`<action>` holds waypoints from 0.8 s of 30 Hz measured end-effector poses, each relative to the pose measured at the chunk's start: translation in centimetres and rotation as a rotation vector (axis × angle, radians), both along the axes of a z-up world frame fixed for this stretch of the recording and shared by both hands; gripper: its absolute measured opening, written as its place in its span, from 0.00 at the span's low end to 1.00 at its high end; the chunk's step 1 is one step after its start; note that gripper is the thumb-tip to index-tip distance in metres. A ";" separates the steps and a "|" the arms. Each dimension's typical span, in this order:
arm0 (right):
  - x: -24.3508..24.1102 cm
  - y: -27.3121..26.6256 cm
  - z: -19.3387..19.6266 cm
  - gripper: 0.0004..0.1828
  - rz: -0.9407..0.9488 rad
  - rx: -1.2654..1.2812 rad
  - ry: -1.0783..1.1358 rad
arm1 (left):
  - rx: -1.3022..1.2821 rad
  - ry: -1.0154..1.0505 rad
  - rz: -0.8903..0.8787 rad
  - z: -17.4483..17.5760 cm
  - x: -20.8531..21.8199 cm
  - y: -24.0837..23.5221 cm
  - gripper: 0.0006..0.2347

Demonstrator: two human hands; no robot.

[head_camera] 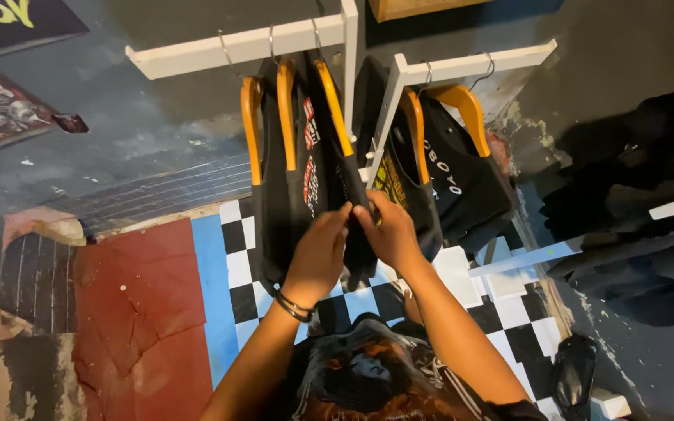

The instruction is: The person removes a black t-shirt from a hanger on a clothing rack, folds it neatly by hand, and places it on a pile. They repeat this process with another black t-shirt, carefully folding it and adding it to the stack.

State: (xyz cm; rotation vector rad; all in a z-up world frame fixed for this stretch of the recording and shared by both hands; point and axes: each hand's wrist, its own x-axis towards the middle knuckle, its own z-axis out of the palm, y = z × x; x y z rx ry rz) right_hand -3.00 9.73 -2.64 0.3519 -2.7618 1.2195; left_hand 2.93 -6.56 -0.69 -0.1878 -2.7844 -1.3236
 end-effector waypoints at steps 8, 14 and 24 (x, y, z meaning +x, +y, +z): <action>-1.6 3.1 1.8 0.15 -0.203 -0.006 -0.039 | -0.400 0.367 0.405 4.1 0.6 -5.0 0.24; -2.2 3.7 3.1 0.12 -0.178 -0.028 0.006 | -0.345 0.416 0.361 1.7 0.1 -5.3 0.20; 0.5 1.7 4.7 0.22 -0.185 0.048 0.297 | 0.124 0.337 0.365 1.4 0.8 -5.2 0.27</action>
